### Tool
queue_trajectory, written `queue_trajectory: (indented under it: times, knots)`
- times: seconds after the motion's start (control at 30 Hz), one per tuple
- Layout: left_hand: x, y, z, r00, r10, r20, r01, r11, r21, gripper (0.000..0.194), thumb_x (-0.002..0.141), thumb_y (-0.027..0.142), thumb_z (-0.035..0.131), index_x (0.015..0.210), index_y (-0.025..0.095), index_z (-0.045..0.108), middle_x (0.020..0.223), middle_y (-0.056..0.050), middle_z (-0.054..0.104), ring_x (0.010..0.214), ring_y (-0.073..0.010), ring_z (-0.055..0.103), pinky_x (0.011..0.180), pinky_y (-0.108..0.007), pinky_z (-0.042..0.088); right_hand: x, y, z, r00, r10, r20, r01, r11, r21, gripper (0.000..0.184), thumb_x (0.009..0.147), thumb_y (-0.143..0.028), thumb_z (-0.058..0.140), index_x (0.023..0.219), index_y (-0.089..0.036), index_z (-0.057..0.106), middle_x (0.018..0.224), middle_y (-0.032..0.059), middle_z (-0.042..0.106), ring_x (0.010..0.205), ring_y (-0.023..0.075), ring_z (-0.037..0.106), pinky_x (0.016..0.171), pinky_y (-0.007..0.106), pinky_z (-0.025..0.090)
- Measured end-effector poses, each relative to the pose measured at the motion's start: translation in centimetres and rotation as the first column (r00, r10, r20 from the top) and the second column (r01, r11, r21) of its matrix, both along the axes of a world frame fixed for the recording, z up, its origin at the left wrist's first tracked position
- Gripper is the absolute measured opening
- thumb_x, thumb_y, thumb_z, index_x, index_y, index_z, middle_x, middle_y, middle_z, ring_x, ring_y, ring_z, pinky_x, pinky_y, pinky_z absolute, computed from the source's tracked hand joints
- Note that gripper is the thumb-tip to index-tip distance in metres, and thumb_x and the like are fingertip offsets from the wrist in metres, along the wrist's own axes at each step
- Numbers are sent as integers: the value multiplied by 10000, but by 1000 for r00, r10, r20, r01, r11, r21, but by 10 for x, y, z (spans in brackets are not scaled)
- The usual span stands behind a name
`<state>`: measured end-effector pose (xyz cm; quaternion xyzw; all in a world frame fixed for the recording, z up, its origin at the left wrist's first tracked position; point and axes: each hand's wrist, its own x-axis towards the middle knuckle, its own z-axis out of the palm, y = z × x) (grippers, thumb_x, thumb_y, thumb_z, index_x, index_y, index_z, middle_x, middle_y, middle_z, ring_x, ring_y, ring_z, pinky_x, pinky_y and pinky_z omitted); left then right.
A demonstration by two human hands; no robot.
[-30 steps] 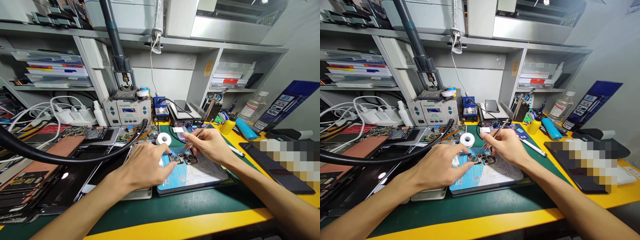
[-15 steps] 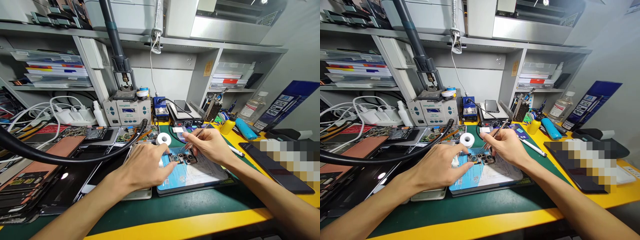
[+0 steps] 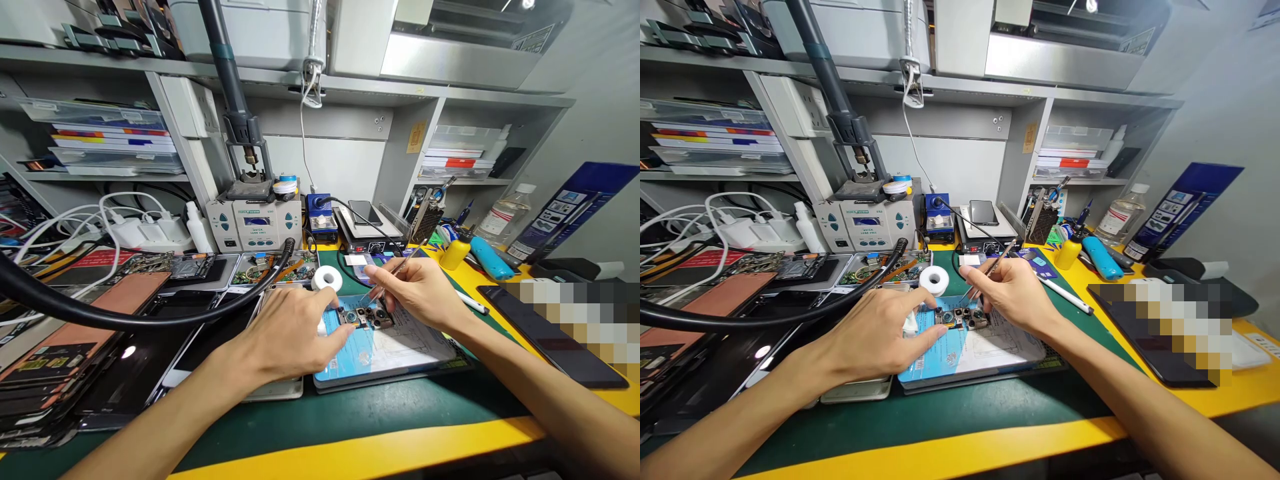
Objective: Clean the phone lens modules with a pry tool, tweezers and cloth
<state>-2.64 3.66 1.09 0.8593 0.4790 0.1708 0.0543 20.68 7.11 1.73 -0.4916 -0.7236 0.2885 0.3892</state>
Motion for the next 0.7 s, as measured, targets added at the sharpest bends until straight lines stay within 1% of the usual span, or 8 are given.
queue_trajectory:
  times: [0.2, 0.43, 0.57, 0.7]
  knots:
    - [1, 1, 2, 1000, 4, -10, -4, 1000, -25, 415, 916, 540, 581, 1128, 210, 714, 914, -93, 783, 899, -367, 746, 775, -476, 544, -1, -1, 1, 1000, 19, -21, -19, 1000, -20, 573, 924, -587, 677, 515, -188, 713, 590, 57, 725, 576, 179, 685, 573, 285, 493]
    - [2, 0, 2, 1000, 6, -6, -6, 1000, -14, 406, 918, 542, 577, 1115, 213, 710, 852, -77, 770, 872, -355, 743, 746, -445, 527, -1, 0, -1, 999, -3, -52, 2, 1000, -10, 483, 926, -564, 690, 675, -166, 794, 547, 34, 695, 520, 148, 619, 554, 274, 476]
    - [0, 0, 1, 1000, 12, -11, -12, 1000, -14, 406, 913, 549, 581, 1110, 218, 709, 866, -82, 777, 864, -353, 745, 724, -430, 512, -1, 0, -1, 996, 20, -90, -23, 999, -34, 501, 926, -574, 685, 669, -158, 797, 588, 47, 711, 514, 136, 603, 514, 265, 449]
    - [-1, 1, -1, 1000, 5, -6, -5, 1000, -6, 384, 912, 543, 585, 1099, 230, 706, 875, -79, 784, 845, -349, 750, 716, -420, 501, -1, 0, -1, 995, 43, -87, -46, 999, -29, 503, 916, -581, 693, 666, -158, 800, 610, 49, 722, 510, 132, 608, 505, 263, 443]
